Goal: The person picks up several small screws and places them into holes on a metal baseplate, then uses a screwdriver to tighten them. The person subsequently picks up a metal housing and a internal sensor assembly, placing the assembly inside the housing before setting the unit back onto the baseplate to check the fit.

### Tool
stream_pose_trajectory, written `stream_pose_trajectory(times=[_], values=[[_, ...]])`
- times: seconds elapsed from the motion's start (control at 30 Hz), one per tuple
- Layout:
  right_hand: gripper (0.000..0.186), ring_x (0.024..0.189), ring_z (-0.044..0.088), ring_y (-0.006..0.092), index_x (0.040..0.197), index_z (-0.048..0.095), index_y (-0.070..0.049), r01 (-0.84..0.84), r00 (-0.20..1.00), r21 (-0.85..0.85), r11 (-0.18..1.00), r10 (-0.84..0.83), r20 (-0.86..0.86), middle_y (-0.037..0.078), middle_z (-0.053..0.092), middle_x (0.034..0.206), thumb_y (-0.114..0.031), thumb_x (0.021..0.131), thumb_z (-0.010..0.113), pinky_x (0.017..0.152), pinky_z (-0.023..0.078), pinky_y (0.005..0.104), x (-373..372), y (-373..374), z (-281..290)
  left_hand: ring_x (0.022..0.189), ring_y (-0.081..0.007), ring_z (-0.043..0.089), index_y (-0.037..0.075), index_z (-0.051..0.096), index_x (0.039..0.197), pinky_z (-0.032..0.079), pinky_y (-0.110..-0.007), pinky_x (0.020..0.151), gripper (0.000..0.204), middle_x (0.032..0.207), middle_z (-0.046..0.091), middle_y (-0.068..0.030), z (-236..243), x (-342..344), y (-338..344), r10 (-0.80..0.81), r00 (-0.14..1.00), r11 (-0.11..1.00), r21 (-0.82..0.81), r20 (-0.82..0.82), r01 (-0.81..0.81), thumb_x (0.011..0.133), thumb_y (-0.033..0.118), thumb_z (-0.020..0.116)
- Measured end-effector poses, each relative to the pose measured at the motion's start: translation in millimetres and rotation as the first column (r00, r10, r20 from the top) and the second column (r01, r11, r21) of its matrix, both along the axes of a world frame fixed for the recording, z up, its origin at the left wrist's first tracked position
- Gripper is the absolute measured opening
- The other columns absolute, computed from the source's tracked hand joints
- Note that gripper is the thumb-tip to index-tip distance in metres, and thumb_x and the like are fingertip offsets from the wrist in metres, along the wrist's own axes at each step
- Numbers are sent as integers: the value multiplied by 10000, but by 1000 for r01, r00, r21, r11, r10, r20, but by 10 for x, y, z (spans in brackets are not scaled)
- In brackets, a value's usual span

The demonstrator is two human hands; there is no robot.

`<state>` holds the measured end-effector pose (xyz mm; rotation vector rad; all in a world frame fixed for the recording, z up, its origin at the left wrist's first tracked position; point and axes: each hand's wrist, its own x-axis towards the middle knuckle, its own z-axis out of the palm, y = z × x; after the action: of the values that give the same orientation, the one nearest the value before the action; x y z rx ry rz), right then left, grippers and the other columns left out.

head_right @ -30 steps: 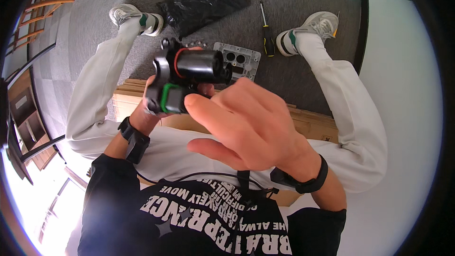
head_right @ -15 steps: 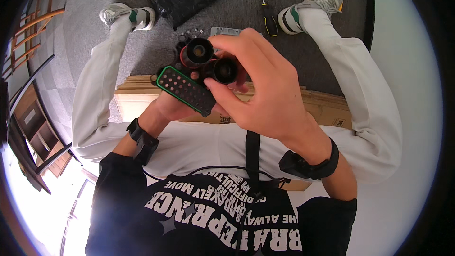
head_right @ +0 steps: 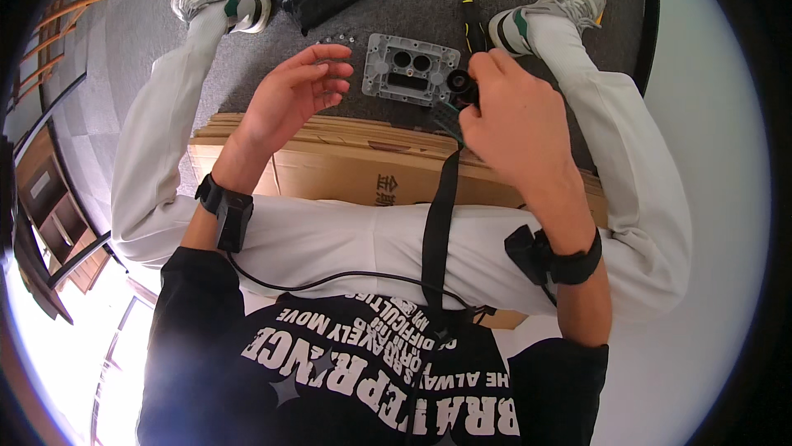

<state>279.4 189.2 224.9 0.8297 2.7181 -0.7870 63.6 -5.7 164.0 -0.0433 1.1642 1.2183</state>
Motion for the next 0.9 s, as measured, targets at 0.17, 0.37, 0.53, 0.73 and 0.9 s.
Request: stream_pose_trajectory(times=[0.17, 0.37, 0.53, 0.73, 0.9], values=[[223, 822, 641, 395, 982, 572, -15, -10, 997, -15, 1000, 11, 74, 149, 612, 962, -76, 780, 644, 726, 527, 464, 41, 97, -225, 1005, -134, 614, 43, 584, 1291, 496, -298, 900, 314, 1147, 641, -54, -58, 61, -9, -54, 998, 998, -25, -44, 53, 1015, 171, 508], [278, 905, 622, 397, 1027, 540, -5, -36, 999, -187, 982, 31, -31, 159, 570, 1030, -35, 806, 706, 766, 515, 460, -100, 36, -536, 1021, -133, 609, 52, 607, 1264, 490, -302, 899, 296, 1151, 641, -52, -198, 111, -31, -95, 995, 992, -86, -41, 92, 1009, 176, 522], [305, 886, 628, 405, 1053, 518, -14, -166, 984, -174, 971, 151, -94, 163, 551, 1060, -18, 814, 708, 750, 526, 469, -251, -36, -906, 1010, -139, 605, 61, 617, 1247, 489, -303, 888, 283, 1130, 636, -50, -456, 122, -69, -93, 994, 986, -140, -48, 86, 1001, 167, 523], [318, 895, 633, 409, 1062, 514, -17, -207, 977, -205, 956, 194, -84, 161, 545, 1065, 11, 807, 702, 747, 535, 480, -304, -96, -1099, 1000, -140, 600, 71, 630, 1218, 484, -303, 879, 268, 1118, 628, -48, -632, 195, -71, -126, 990, 973, -205, -65, 110, 1003, 170, 504], [333, 912, 634, 409, 1095, 531, -27, -213, 974, -168, 963, 195, -116, 153, 553, 1072, 12, 811, 701, 759, 537, 477, -297, -111, -1170, 994, -138, 598, 72, 630, 1208, 481, -305, 879, 265, 1123, 627, -46, -698, 222, -86, -150, 986, 966, -222, -76, 130, 1010, 178, 489]])
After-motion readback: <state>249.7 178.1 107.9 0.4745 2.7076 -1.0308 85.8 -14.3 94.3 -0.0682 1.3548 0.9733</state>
